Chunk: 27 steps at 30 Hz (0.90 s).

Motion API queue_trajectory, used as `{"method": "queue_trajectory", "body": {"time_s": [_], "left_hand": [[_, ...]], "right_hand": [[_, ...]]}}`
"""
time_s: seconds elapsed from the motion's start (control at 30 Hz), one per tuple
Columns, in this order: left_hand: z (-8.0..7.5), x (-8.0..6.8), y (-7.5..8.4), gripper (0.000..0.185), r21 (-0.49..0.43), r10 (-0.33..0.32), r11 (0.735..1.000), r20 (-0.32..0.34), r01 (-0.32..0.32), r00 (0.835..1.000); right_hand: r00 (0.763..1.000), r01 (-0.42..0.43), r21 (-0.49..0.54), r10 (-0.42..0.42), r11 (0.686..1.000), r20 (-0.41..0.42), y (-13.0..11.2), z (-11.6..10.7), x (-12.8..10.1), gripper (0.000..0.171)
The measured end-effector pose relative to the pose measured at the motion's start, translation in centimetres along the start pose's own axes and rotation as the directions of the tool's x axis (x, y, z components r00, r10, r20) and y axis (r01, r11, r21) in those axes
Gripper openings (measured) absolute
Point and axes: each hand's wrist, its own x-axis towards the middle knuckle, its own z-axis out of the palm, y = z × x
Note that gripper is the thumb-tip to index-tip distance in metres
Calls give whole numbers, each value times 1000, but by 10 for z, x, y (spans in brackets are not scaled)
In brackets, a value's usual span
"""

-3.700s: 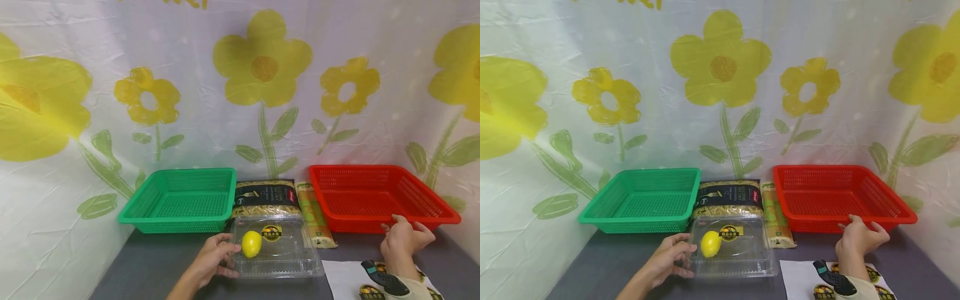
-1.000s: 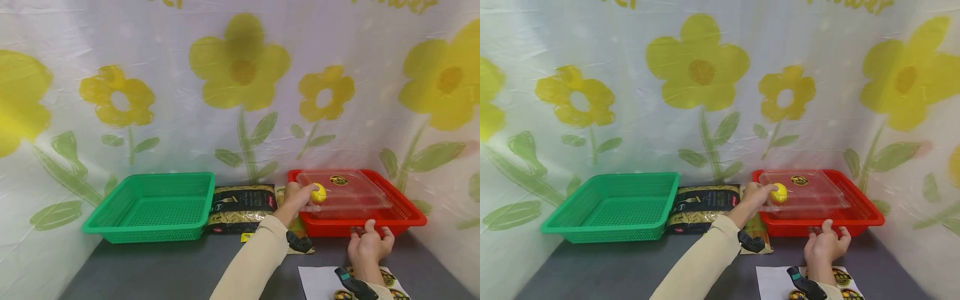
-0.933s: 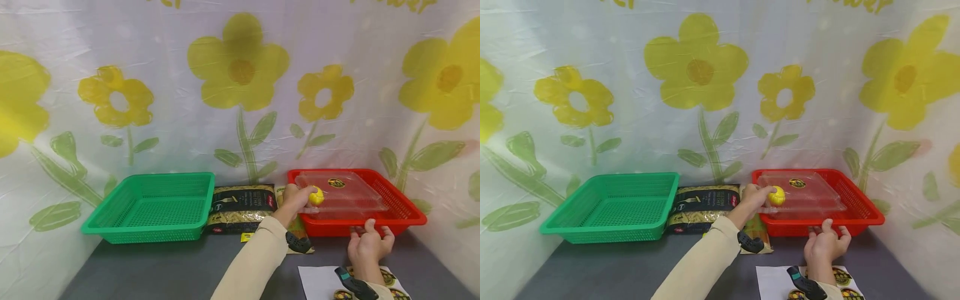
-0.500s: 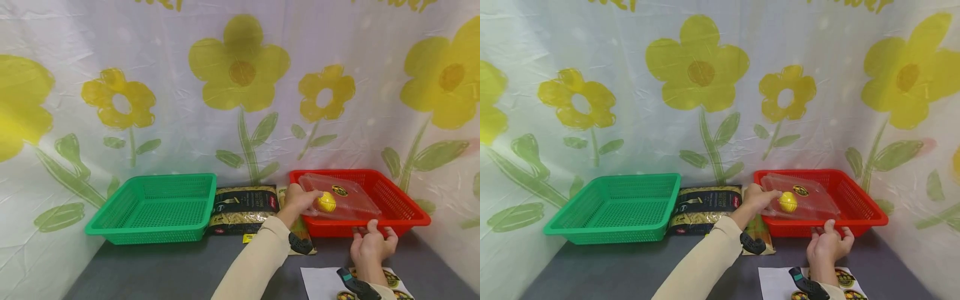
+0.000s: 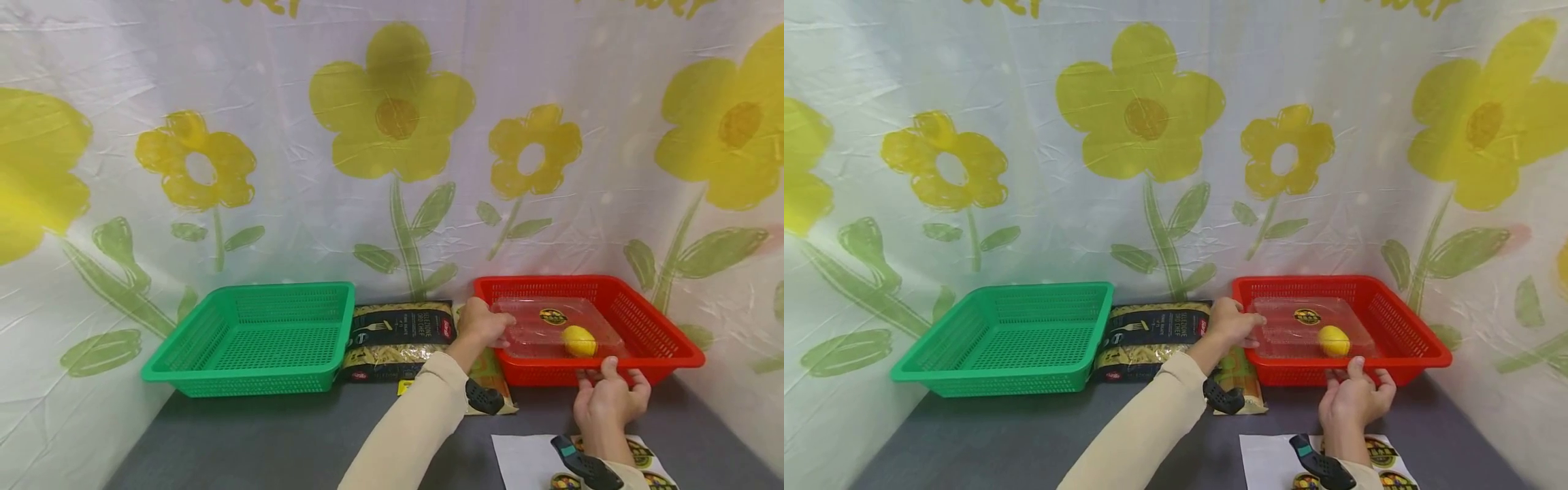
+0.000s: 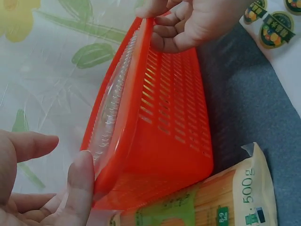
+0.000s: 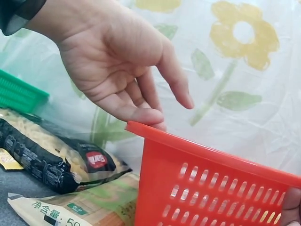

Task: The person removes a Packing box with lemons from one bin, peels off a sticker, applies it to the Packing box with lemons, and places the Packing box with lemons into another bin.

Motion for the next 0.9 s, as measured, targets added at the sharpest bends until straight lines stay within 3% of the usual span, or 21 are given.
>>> {"method": "queue_trajectory", "body": {"time_s": [0.13,0.27,0.4,0.67,0.9], "left_hand": [[-4,2,-6,25,-79,8,997,8,-8,1000],[-16,-5,-16,41,-123,19,992,1,-18,1000],[-36,-18,-31,41,-156,49,987,-3,-49,999],[-77,-43,-59,33,-192,178,967,37,-168,983],[-117,-58,-86,33,-168,198,966,1,-195,980]], "right_hand": [[1000,-4,11,4,1000,-4,2,0,1,43],[999,-22,-10,21,1000,-34,7,0,-1,41],[997,-37,-62,33,997,-67,14,1,-5,38],[995,-17,-140,3,990,-102,14,6,-2,41],[989,-46,-172,20,984,-148,10,11,-3,42]]}}
